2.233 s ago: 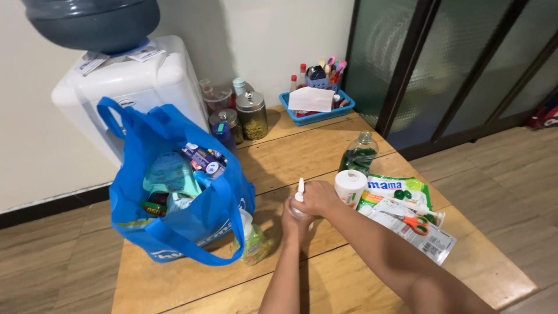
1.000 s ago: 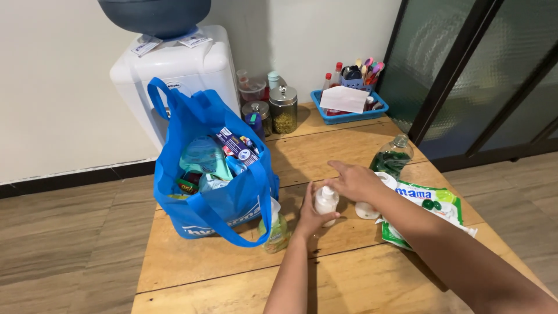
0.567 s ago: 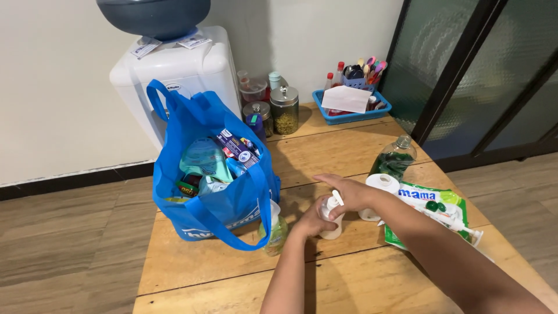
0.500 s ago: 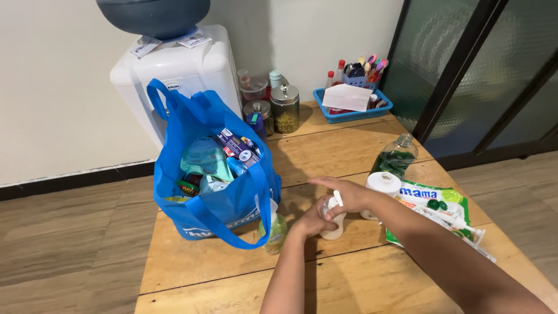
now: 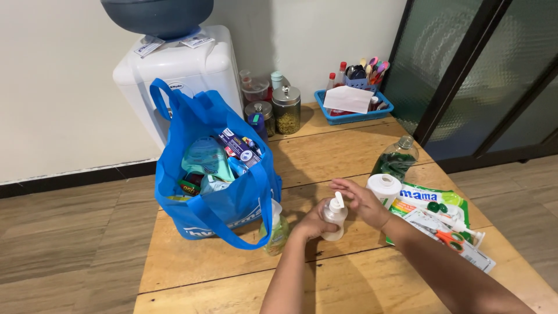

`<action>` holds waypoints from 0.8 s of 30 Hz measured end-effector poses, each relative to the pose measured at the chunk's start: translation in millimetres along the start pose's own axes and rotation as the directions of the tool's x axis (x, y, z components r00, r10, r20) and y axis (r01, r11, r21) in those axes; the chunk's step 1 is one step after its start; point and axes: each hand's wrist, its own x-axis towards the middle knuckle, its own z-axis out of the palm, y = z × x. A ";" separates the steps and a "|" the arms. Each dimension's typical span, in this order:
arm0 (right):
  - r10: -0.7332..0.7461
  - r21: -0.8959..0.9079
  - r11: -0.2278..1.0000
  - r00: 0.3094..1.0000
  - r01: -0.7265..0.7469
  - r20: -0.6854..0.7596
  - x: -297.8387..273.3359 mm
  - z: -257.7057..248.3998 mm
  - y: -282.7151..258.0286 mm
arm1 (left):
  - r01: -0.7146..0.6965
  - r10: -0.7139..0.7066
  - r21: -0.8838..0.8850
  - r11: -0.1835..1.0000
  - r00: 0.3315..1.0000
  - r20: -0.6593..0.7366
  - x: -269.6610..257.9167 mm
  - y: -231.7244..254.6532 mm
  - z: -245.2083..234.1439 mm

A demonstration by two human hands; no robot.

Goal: Unpacking household items from a bag, wiping them down with tissue, and organizing them on a table.

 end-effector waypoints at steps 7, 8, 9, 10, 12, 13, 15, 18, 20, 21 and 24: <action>0.224 -0.427 0.864 0.963 -0.266 -0.148 3.1 -4.5 17.1 | 0.118 -0.105 0.137 0.983 0.990 -0.097 -10.6 32.0 13.4; 0.179 -0.423 0.876 0.970 -0.232 -0.163 5.9 -2.7 18.7 | 0.103 -0.087 0.140 0.985 0.989 -0.119 -10.5 33.7 15.4; 0.133 -0.420 0.886 0.975 -0.197 -0.178 8.8 -0.8 20.2 | 0.089 -0.069 0.144 0.986 0.988 -0.141 -10.4 35.3 17.2; 0.135 -0.419 0.886 0.975 -0.198 -0.177 11.3 1.7 23.0 | 0.090 -0.070 0.143 0.986 0.987 -0.142 -10.5 32.5 18.0; 0.079 -0.016 0.996 0.984 -0.083 -0.162 19.0 4.3 28.1 | 0.063 -0.039 0.138 0.988 0.985 -0.167 -7.8 28.3 18.6; 0.077 -0.020 0.996 0.984 -0.082 -0.159 24.5 8.1 27.7 | 0.058 -0.035 0.138 0.989 0.985 -0.169 -8.1 30.0 19.5; 0.222 0.390 0.914 0.939 -0.108 -0.261 35.9 15.9 27.7 | -0.001 0.021 0.124 0.992 0.987 -0.159 -9.0 32.9 20.8; 0.338 0.426 0.870 0.929 -0.246 -0.154 40.1 20.2 32.4 | -0.016 0.035 0.131 0.991 0.989 -0.142 -10.3 27.5 17.2; 0.334 0.329 0.905 0.928 -0.269 -0.162 40.0 20.6 45.4 | -0.013 0.034 0.141 0.990 0.989 -0.147 -6.2 14.3 16.8; 0.329 0.224 0.931 0.929 -0.289 -0.170 39.3 20.3 51.5 | -0.014 0.037 0.150 0.989 0.988 -0.150 -3.9 7.7 17.4; 0.234 0.271 0.953 0.893 -0.132 -0.386 33.7 27.4 74.2 | -0.063 0.098 0.165 0.984 0.973 -0.211 -0.4 5.7 25.0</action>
